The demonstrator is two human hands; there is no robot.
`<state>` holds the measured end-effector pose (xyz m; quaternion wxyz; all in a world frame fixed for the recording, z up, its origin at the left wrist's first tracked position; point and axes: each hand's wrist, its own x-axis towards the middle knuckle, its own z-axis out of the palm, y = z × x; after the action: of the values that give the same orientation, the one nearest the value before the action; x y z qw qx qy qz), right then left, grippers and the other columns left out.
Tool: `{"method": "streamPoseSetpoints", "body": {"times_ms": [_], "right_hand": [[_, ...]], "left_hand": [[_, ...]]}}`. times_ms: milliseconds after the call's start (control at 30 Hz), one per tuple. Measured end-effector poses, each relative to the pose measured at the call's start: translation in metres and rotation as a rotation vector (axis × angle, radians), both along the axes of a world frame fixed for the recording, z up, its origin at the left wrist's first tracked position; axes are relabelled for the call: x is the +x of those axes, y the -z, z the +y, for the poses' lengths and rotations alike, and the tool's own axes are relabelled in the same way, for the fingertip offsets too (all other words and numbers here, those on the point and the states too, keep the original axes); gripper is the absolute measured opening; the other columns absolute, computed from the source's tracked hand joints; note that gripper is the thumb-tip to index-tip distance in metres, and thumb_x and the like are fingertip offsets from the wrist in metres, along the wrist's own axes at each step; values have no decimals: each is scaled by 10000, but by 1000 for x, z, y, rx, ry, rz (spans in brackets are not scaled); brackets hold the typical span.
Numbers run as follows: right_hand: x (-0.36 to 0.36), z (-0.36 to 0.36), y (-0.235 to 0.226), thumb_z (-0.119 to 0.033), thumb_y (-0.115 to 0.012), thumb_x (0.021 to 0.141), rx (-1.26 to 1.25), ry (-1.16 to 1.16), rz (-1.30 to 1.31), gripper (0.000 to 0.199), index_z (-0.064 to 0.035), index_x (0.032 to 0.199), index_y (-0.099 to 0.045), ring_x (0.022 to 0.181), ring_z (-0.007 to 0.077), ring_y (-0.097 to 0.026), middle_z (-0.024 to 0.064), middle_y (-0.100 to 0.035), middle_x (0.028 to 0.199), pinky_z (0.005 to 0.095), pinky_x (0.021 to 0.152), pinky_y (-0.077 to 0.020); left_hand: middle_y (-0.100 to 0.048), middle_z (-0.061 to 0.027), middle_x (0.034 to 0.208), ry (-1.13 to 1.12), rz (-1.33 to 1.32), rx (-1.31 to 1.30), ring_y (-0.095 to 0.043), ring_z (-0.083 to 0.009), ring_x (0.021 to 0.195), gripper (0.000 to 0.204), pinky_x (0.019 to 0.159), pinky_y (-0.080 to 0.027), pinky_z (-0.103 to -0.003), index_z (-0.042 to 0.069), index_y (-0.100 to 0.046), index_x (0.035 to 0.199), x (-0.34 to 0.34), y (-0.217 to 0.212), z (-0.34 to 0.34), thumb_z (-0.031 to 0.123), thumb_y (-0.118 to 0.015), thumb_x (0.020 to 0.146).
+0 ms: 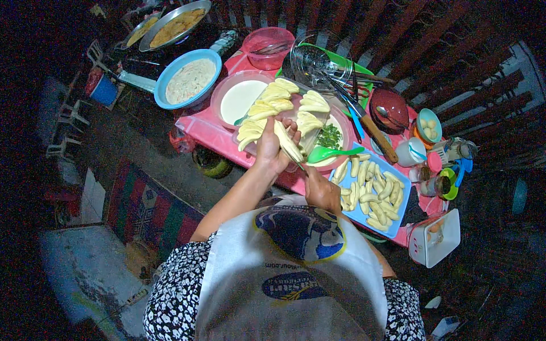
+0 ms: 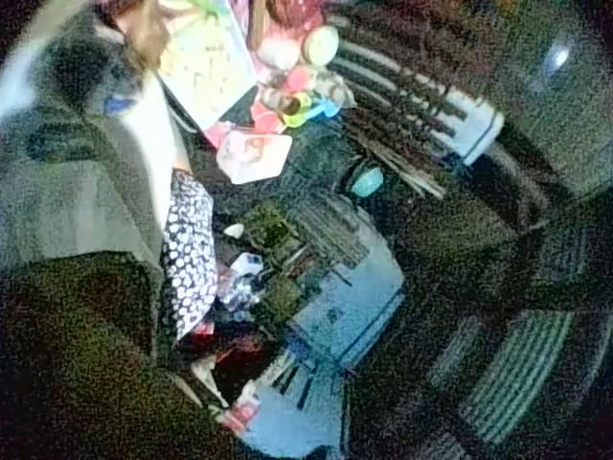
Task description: The person prepares and deep-fries banana slices. They cut bananas into wedges, coat them in batter, and fry them in hot oil using a slotted spoon and tongs. Finished pieces are transferred to a tray while more slices are prepared.
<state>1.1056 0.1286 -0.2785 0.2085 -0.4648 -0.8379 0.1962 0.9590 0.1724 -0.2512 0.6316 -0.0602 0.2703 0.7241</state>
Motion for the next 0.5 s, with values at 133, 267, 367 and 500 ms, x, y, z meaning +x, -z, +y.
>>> {"method": "streamPoseSetpoints", "body": {"times_ms": [133, 267, 367, 500], "right_hand": [[-7, 6, 1, -157, -432, 861, 17, 34, -19, 231, -79, 1079, -431, 616, 374, -574, 211, -568, 672, 466, 530, -434], [-1, 8, 11, -164, -444, 855, 14, -31, 12, 221, -78, 1059, -439, 609, 365, -574, 199, -572, 672, 464, 529, -436], [-2, 8, 9, -154, -464, 838, 26, 18, -31, 234, -56, 1049, -446, 610, 348, -578, 188, -576, 681, 452, 526, -444], [-3, 9, 5, -133, -482, 818, 13, 11, -115, 272, -7, 1056, -451, 631, 321, -589, 179, -582, 706, 428, 530, -461]], "left_hand": [[-510, -26, 817, 24, -21, -22, -541, -144, 760, 249, 682, -499, -305, 127, -447, 907, 6, 2, 1, 372, -400, 909], [-510, -20, 799, 28, -76, 20, -544, -134, 727, 233, 644, -504, -286, 136, -454, 867, -2, 7, 1, 363, -417, 904], [-514, -29, 784, 81, -76, -13, -548, -141, 707, 234, 643, -502, -294, 132, -441, 871, 4, 8, 3, 358, -393, 913], [-519, -58, 783, 83, -93, -4, -551, -171, 700, 249, 677, -491, -325, 114, -413, 912, 4, 10, 2, 351, -340, 929]]}}
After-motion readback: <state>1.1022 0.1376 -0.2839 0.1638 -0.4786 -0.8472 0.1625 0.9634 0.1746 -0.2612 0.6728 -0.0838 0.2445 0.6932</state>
